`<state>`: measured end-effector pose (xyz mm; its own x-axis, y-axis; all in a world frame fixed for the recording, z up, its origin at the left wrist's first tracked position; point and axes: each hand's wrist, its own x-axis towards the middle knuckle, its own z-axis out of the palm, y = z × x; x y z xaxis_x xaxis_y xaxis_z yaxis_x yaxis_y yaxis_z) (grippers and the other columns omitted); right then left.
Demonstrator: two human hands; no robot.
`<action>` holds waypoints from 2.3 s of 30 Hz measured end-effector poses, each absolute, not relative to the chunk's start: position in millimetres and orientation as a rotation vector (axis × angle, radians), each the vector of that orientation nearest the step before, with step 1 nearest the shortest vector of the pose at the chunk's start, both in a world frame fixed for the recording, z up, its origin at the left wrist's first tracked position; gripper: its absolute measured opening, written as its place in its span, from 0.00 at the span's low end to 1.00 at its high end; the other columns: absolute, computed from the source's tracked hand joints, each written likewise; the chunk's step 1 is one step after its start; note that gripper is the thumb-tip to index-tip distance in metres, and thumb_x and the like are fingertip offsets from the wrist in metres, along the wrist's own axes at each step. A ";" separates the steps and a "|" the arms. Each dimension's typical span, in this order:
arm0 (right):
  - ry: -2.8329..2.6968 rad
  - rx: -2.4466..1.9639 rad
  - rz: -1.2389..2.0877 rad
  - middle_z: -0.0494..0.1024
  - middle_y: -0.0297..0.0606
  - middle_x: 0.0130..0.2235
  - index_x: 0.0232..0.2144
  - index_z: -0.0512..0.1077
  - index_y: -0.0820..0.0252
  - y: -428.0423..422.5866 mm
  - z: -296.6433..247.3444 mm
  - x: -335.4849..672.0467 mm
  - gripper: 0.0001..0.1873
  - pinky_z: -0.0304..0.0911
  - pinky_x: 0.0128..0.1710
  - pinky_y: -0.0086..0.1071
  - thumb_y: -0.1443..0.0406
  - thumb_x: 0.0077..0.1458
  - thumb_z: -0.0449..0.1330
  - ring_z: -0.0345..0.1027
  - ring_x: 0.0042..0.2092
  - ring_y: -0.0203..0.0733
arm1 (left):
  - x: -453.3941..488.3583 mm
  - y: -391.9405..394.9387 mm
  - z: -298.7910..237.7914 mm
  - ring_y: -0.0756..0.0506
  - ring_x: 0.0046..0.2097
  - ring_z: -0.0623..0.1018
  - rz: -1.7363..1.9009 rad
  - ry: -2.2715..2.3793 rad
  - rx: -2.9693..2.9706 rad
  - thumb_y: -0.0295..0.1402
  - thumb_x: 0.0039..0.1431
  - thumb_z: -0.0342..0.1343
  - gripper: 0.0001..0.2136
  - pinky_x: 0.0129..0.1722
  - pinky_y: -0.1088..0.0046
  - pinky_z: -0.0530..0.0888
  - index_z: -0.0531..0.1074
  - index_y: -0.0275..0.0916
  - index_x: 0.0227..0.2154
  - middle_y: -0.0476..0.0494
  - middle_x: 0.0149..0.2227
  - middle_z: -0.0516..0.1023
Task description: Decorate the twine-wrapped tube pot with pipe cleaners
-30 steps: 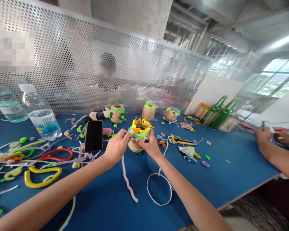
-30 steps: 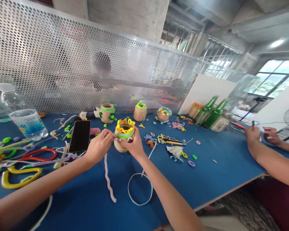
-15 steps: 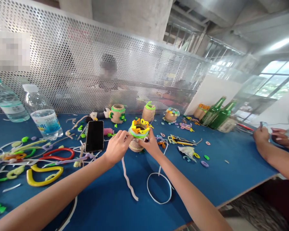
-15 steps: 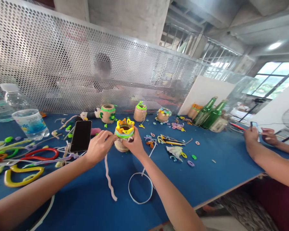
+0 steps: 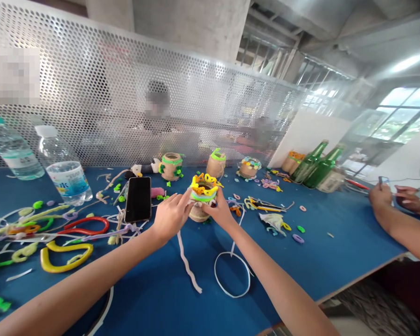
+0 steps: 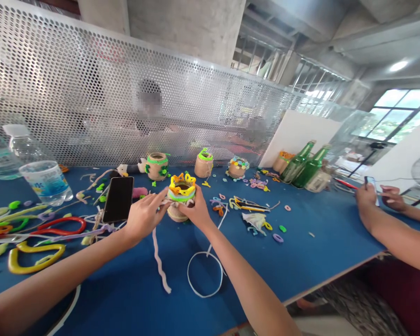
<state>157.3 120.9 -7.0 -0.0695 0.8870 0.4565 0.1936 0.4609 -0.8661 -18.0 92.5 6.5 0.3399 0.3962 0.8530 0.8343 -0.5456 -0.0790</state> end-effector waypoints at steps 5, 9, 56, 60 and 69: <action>-1.555 -0.943 0.843 0.72 0.38 0.44 0.45 0.60 0.55 119.6 -2.8 158.6 0.29 0.65 0.48 0.41 0.63 0.41 0.65 0.67 0.48 0.48 | -21.4 88.1 9.3 0.47 0.34 0.78 -1.151 -1.259 -2.225 0.32 0.62 0.52 0.07 0.32 0.75 0.72 0.71 0.37 0.41 0.45 0.33 0.78; -1.567 -0.931 0.903 0.72 0.38 0.44 0.47 0.59 0.54 118.3 -0.8 160.3 0.29 0.65 0.48 0.41 0.63 0.42 0.65 0.69 0.48 0.47 | -24.1 85.0 4.5 0.46 0.34 0.78 -1.197 -1.209 -2.246 0.29 0.60 0.51 0.05 0.32 0.74 0.73 0.71 0.37 0.37 0.45 0.34 0.78; -1.497 -1.019 0.726 0.70 0.41 0.46 0.44 0.56 0.55 123.7 -8.4 154.2 0.31 0.65 0.48 0.42 0.62 0.38 0.66 0.68 0.47 0.48 | -10.7 93.6 1.6 0.49 0.35 0.75 -1.786 -1.408 -2.369 0.26 0.56 0.54 0.06 0.34 0.74 0.76 0.75 0.38 0.34 0.44 0.36 0.73; -1.491 -1.044 0.725 0.69 0.42 0.45 0.43 0.56 0.56 123.6 -7.1 154.9 0.32 0.64 0.46 0.42 0.61 0.36 0.66 0.69 0.46 0.48 | -10.9 95.8 -0.3 0.50 0.32 0.76 -1.826 -1.426 -2.414 0.25 0.56 0.54 0.05 0.34 0.74 0.77 0.73 0.37 0.34 0.48 0.31 0.74; -1.487 -1.040 0.741 0.70 0.42 0.44 0.42 0.56 0.56 122.6 -5.9 153.3 0.31 0.66 0.45 0.41 0.61 0.36 0.65 0.70 0.45 0.47 | -7.5 97.3 -1.5 0.49 0.35 0.75 -1.882 -1.531 -2.320 0.27 0.56 0.55 0.03 0.29 0.77 0.77 0.73 0.37 0.30 0.45 0.35 0.70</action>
<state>153.3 122.6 -5.9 0.0089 0.9050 0.4254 0.2058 0.4146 -0.8864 -7.5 97.3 -1.5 -0.0328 0.7430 0.6685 0.5037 -0.5654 0.6531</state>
